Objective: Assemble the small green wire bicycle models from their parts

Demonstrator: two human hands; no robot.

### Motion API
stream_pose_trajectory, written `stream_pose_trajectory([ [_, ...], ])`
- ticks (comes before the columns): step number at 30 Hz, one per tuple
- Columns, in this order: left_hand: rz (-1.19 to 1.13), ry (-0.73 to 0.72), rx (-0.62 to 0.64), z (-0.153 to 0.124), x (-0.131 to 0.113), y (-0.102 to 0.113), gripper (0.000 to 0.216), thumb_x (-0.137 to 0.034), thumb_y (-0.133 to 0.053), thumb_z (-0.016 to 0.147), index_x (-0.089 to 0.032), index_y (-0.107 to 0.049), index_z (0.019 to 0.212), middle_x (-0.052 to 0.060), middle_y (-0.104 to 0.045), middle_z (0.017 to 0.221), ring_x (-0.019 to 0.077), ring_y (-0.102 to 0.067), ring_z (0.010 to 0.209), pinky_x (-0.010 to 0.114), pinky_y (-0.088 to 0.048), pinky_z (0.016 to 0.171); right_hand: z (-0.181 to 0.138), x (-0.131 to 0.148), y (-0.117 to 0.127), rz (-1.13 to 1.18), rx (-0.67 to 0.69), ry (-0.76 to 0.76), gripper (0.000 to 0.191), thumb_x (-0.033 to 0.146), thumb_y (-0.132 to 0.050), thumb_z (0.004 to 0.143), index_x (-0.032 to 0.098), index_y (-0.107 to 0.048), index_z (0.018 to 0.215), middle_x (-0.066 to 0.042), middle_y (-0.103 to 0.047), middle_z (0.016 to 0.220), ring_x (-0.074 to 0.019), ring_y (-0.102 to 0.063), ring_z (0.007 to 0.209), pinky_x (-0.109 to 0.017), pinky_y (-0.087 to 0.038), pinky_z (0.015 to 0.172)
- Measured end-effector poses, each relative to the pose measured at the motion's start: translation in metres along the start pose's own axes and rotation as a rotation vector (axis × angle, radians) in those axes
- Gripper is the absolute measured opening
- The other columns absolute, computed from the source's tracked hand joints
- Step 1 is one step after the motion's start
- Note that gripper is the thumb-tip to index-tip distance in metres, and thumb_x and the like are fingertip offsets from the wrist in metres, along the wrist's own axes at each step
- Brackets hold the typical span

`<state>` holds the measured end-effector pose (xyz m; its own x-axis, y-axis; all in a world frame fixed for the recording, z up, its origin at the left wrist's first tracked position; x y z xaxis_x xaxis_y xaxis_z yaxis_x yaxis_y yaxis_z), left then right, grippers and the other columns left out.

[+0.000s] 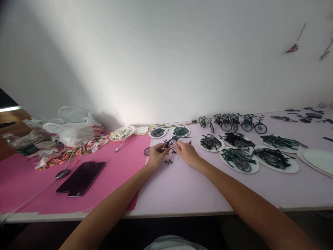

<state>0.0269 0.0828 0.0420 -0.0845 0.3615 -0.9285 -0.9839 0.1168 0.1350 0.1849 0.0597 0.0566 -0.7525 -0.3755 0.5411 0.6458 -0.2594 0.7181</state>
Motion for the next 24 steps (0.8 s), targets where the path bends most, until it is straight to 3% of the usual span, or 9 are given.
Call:
stream_pose_trajectory([
  [6, -0.018, 0.008, -0.004, 0.0007, 0.0008, 0.0001, 0.030, -0.039, -0.083, 0.072, -0.014, -0.073, 0.086, 0.004, -0.070, 0.072, 0.0189, -0.068, 0.064, 0.025, -0.048, 0.055, -0.0012, -0.0031, 0.0016, -0.001, -0.005, -0.067, 0.024, 0.047, -0.050, 0.095, 0.024, -0.055, 0.096, 0.006, -0.050, 0.056, -0.0165, -0.047, 0.050, -0.026, -0.027, 0.054],
  [24, -0.037, 0.012, 0.011, 0.0012, 0.0023, -0.0012, 0.035, -0.041, -0.085, 0.070, -0.013, -0.074, 0.087, 0.004, -0.070, 0.073, 0.0170, -0.066, 0.063, 0.023, -0.044, 0.053, 0.0006, -0.0019, 0.0016, 0.029, -0.006, -0.047, 0.019, 0.043, -0.047, 0.095, 0.024, -0.052, 0.095, 0.006, -0.050, 0.056, -0.0163, -0.047, 0.050, -0.025, -0.026, 0.054],
])
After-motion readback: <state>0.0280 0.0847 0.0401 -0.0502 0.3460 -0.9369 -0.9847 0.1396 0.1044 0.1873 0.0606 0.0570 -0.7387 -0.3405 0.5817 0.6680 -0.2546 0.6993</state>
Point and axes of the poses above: each hand's wrist, its own z-axis towards the middle knuckle, its own y-axis out of the back of the hand, x = y × z, the point moved 10 cm from there along z, towards the middle knuckle
